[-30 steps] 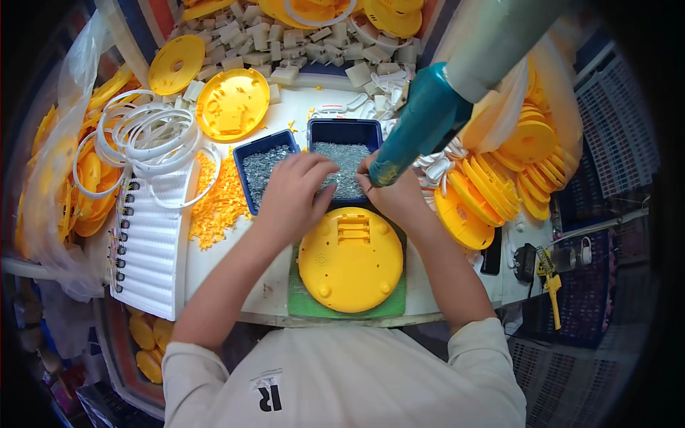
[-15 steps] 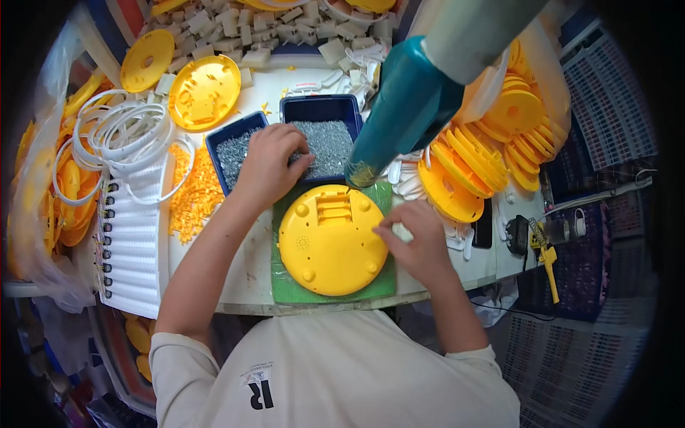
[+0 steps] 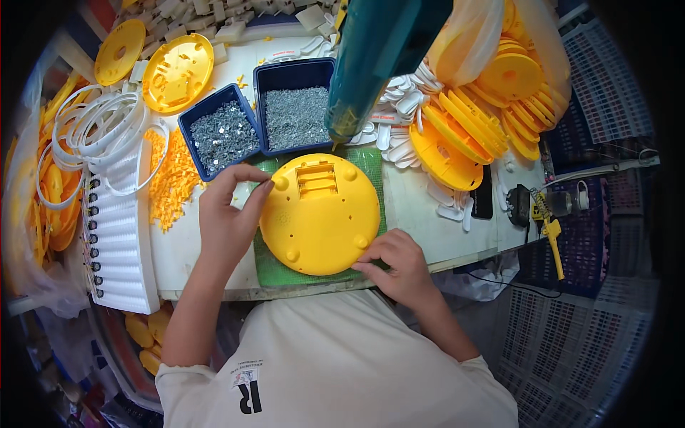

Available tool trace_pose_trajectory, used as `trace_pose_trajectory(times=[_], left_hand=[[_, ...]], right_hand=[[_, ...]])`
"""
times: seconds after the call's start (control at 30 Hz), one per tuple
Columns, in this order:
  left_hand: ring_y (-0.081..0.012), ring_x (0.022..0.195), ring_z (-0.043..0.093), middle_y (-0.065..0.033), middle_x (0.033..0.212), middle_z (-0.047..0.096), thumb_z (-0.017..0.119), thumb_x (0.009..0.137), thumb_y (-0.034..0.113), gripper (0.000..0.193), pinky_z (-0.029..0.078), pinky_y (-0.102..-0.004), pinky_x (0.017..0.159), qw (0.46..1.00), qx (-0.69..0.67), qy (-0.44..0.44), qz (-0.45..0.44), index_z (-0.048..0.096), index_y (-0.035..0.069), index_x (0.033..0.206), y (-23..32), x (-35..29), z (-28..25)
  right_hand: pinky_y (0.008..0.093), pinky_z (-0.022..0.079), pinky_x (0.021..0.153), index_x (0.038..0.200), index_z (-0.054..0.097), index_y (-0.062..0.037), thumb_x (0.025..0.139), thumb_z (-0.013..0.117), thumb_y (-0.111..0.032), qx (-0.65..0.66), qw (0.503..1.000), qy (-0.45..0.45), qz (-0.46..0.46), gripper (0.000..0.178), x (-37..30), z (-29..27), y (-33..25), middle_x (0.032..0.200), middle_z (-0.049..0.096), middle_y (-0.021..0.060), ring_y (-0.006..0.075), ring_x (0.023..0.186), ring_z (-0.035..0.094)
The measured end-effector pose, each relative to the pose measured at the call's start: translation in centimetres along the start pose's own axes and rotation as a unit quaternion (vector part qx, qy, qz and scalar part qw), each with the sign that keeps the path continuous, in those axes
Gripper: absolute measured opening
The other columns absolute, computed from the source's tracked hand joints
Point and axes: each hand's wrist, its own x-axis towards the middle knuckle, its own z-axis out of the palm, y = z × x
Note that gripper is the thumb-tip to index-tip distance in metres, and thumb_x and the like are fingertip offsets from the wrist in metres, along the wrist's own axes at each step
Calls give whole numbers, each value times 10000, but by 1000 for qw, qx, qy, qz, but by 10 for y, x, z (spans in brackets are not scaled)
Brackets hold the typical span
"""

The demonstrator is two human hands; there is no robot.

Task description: Assemble yellow plastic toy housings by inserting internal components and driving screws with an electric screwdriver.

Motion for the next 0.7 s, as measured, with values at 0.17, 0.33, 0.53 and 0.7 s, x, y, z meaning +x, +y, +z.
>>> trace_pose_trajectory(times=[0.17, 0.33, 0.53, 0.7], left_hand=[[-184, 937, 718, -87, 975, 751, 744, 896, -31, 108, 545, -293, 865, 999, -24, -10, -36, 700, -13, 992, 11, -27, -8], [-247, 946, 729, -107, 997, 755, 803, 826, -17, 170, 556, -345, 864, 997, 27, -77, -1, 703, 35, 954, 16, -61, -14], [-295, 1156, 652, -59, 1178, 723, 897, 708, 112, 280, 479, -455, 973, 960, 131, -176, 172, 673, 102, 876, 11, -80, -5], [-296, 1147, 654, -58, 1184, 721, 900, 712, 138, 306, 475, -450, 964, 956, 148, -171, 185, 680, 104, 921, 11, -75, -5]], right_hand=[[387, 507, 735, 839, 685, -52, 712, 904, -98, -8, 1000, -18, 12, 257, 4, -6, 1, 830, 684, 63, 283, 801, 637], [380, 499, 717, 909, 651, -46, 737, 927, -231, -45, 996, -73, 24, 374, 17, -23, 3, 829, 654, 82, 272, 789, 631], [354, 504, 751, 958, 676, -25, 870, 847, -271, -9, 1000, 3, 15, 313, 57, -36, 1, 835, 649, 76, 216, 792, 628], [356, 511, 943, 1228, 642, -4, 912, 814, -298, 67, 982, 170, -53, 465, 113, -35, -15, 1094, 690, 128, 231, 1040, 671]])
